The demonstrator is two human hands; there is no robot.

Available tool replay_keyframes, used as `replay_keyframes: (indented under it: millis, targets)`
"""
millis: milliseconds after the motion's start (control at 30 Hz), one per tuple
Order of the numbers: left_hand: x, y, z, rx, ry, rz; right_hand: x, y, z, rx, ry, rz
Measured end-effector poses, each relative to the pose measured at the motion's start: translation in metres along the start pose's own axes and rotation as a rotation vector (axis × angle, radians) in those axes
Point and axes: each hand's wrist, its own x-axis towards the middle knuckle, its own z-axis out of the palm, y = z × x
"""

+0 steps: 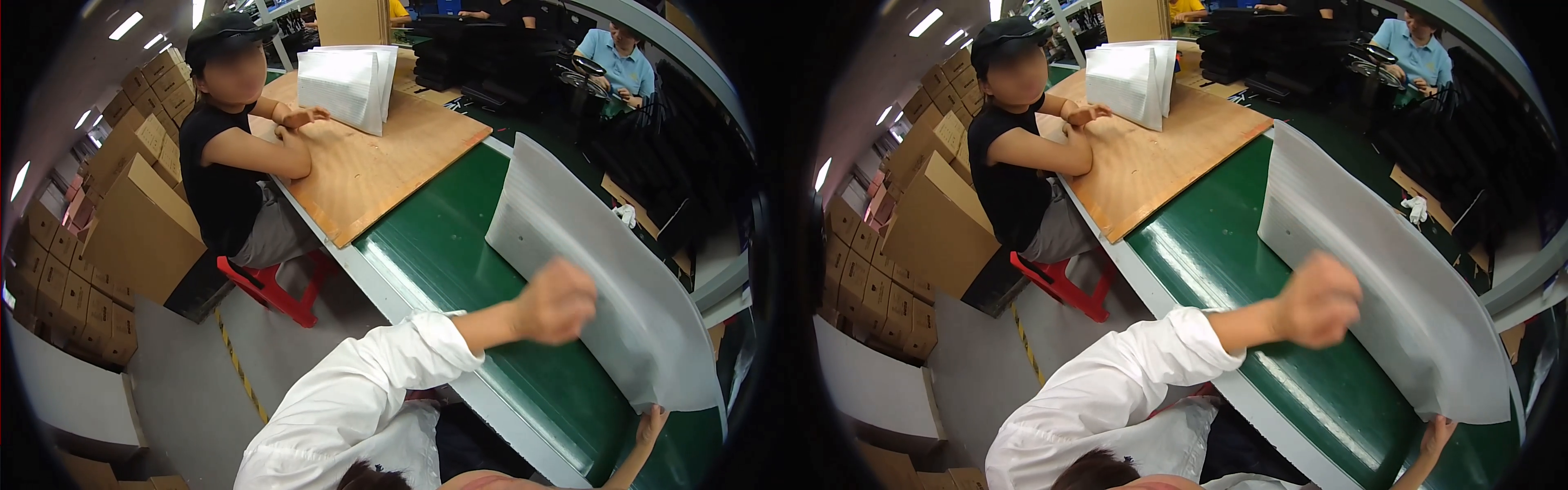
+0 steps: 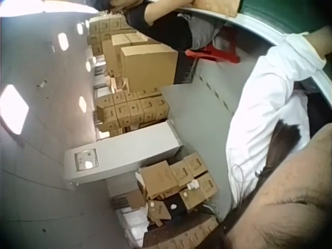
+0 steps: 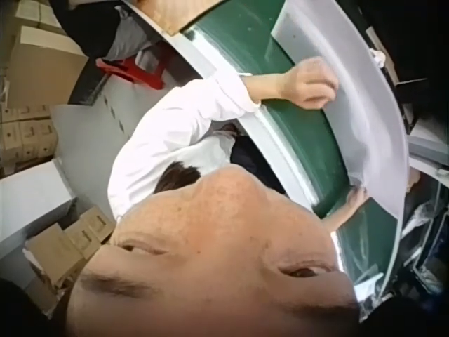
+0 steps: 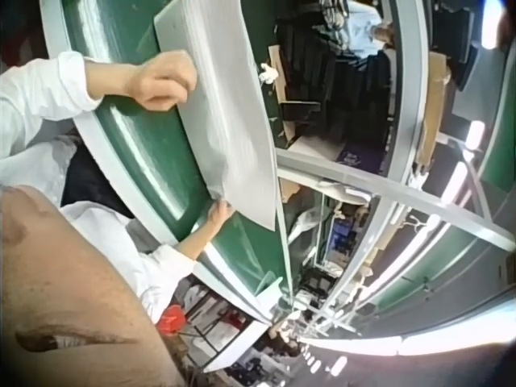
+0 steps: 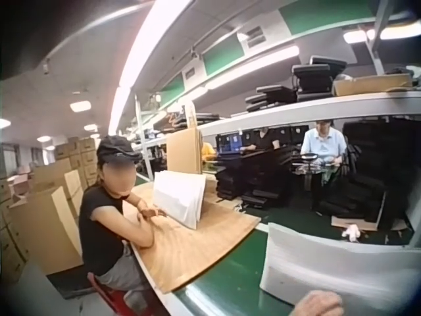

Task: Handling and preparing foam packaging materials on an assembly line conveyor.

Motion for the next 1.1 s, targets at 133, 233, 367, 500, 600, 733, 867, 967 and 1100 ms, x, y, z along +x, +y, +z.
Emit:
replay_keyframes:
  millis: [133,233,367,500,600,733,867,967,1100]
  targets:
    - [-0.035,0.038,0.023,-0.159,-0.419,0.253,-0.002,0.001,0.005,0.04,0.018,0.013]
    - [-0.043,0.048,0.026,-0.166,-0.541,0.087,-0.005,0.007,0.005,0.066,0.073,0.036]
    - [-0.065,0.04,0.029,-0.138,-0.735,-0.011,-0.007,0.013,0.0,0.098,0.04,0.082]
    - [-0.063,0.041,0.027,-0.117,-0.764,0.012,-0.006,0.004,0.045,0.359,0.141,0.145]
    - [-0.057,0.042,0.026,-0.116,-0.752,0.023,-0.006,-0.005,0.068,0.436,0.192,0.143]
    - [-0.047,0.043,0.026,-0.088,-0.668,-0.001,-0.007,-0.014,0.081,0.392,0.189,0.094]
    - [-0.038,0.045,0.025,-0.066,-0.608,-0.043,-0.014,-0.03,0.081,-0.019,0.207,-0.081]
    - [-0.036,0.042,0.024,-0.064,-0.6,-0.067,-0.019,-0.024,0.082,-0.029,0.216,-0.077]
    - [-0.037,0.041,0.023,-0.06,-0.614,-0.095,-0.026,-0.014,0.082,-0.039,0.223,-0.074]
